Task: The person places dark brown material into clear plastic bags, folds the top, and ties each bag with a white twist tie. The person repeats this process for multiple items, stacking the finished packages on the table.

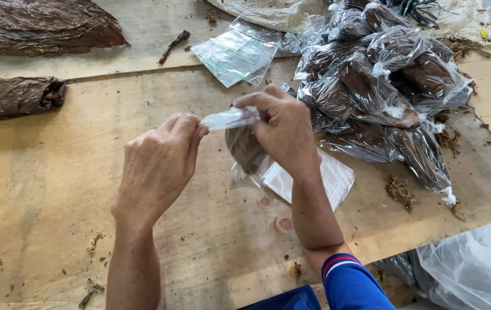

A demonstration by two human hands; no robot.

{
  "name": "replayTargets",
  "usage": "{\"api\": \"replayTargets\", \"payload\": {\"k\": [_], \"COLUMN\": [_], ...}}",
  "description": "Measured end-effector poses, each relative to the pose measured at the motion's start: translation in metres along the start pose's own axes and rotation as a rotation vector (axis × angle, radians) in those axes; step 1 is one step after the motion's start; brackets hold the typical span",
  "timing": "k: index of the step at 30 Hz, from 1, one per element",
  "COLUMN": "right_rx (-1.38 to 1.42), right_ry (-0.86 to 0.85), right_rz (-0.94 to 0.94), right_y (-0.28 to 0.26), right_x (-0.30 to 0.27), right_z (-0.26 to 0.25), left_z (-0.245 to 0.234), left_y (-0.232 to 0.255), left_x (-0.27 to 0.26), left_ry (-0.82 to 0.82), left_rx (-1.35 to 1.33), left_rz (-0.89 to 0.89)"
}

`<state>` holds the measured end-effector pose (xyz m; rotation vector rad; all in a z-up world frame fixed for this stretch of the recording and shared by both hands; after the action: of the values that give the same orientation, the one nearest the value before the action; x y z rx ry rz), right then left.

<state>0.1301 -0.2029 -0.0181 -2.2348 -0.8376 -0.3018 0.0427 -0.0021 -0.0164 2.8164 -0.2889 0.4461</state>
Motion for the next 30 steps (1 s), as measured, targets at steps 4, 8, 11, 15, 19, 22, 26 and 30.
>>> {"api": "replayTargets", "payload": {"k": [4, 8, 11, 15, 19, 22, 26, 30], "right_rx": [0.141, 0.432, 0.554, 0.657, 0.976, 1.045, 1.045, 0.952], "right_ry": [0.245, 0.388, 0.377, 0.245, -0.017, -0.167, -0.290, -0.389], "right_rz": [0.059, -0.072, -0.234, -0.429, -0.700, -0.844, -0.872, -0.924], "right_y": [0.007, -0.007, -0.004, 0.025, 0.030, 0.020, 0.009, 0.004], "right_x": [0.005, 0.005, 0.004, -0.004, -0.004, 0.000, 0.001, -0.002], "right_z": [-0.006, -0.011, -0.014, -0.027, -0.038, -0.042, -0.041, -0.044], "left_z": [0.021, 0.026, 0.041, 0.067, 0.078, 0.079, 0.063, 0.045], "left_y": [0.011, 0.032, 0.041, 0.053, 0.061, 0.057, 0.058, 0.052], "left_x": [0.010, 0.020, 0.025, 0.031, 0.031, 0.031, 0.026, 0.023], "left_ry": [-0.081, -0.186, -0.164, -0.051, 0.160, 0.362, 0.679, 0.868], "left_rx": [-0.003, -0.517, -1.063, -1.122, -1.149, -0.967, -0.506, -0.084], "left_rz": [0.019, 0.132, 0.154, 0.236, 0.347, 0.379, 0.515, 0.756]}}
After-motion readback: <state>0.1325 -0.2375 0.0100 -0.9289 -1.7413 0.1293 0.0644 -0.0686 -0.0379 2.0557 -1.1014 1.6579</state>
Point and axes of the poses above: each hand's wrist, its own x-axis towards the middle knuckle, its own z-axis out of the palm, y = z × x, the point moved 2 cm from there along x, towards the middle knuckle, and after that the axes turned 4 degrees about -y, right-handed, at the moved point
